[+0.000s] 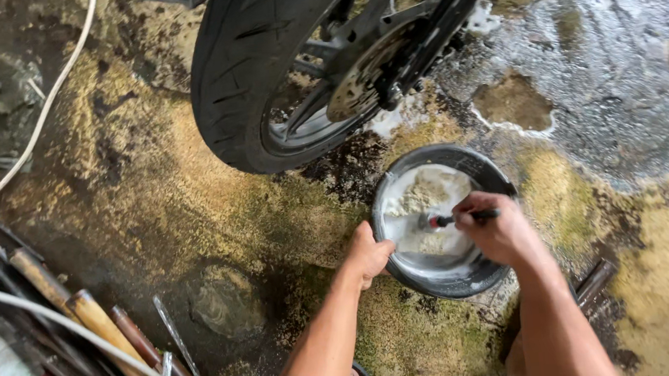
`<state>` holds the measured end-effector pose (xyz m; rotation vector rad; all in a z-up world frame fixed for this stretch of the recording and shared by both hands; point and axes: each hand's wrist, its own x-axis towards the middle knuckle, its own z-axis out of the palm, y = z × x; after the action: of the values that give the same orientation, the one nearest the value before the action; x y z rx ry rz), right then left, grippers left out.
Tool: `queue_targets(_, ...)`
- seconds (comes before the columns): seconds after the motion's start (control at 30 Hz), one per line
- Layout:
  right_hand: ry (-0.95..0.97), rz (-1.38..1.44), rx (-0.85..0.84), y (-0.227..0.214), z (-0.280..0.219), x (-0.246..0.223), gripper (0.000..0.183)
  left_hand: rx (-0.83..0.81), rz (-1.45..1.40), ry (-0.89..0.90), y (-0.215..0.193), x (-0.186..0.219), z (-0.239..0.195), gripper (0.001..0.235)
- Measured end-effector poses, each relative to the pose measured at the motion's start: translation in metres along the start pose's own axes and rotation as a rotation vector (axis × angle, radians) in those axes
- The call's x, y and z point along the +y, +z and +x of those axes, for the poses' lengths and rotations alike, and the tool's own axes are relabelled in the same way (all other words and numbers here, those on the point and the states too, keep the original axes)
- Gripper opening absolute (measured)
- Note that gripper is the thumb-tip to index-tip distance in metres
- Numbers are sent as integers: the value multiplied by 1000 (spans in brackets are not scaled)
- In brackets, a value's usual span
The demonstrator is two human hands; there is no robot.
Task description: The person scrubs the front wheel and tire of a motorcycle using a brush and soapy water from a bucket. They repeatedly dip the brush into the bucket and scrub the tire tread, rim, and brake disc area while rotating the wheel to reach different sections.
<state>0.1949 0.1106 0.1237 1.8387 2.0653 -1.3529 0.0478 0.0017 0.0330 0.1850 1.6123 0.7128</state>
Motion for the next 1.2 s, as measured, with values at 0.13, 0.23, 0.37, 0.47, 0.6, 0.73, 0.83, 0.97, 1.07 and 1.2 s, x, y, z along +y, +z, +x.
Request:
queue_targets(0.13, 41, -12, -43, 16, -23, 2, 22, -12, 139, 80, 20, -3, -2, 40)
queue_targets(0.23, 95, -68, -12, 21, -23, 24, 22, -47, 244, 91, 34, -17, 13, 37)
queue_targets(0.37, 134, -43, 48, 20, -18, 35, 20, -123, 159, 65, 22, 9, -2, 39)
queue_targets(0.47, 144, 33, 45, 22, -10, 31, 21, -158, 58, 53, -20, 39, -23, 51)
queue_targets(0.6, 137, -7, 33, 33, -1, 27, 20, 537, -3, 66, -84, 8, 37, 43)
queue_targets(0.73, 156, -8, 60, 31, 0, 14, 19, 1082, -232, 185, -133, 33, 30, 32)
queue_targets(0.83, 134, 3, 56, 31, 4, 9, 19, 1081, -460, 678, -139, 86, -7, 38)
queue_targets(0.97, 116, -28, 32, 33, 2, 9, 19, 755, -415, 1044, -133, 122, -28, 41)
queue_targets(1.07, 127, 49, 35, 30, -8, 7, 20, 716, -335, 1076, -131, 118, -27, 41)
queue_targets(1.2, 110, 155, 40, 26, -6, 10, 19, 889, -208, 1099, -133, 101, -9, 34)
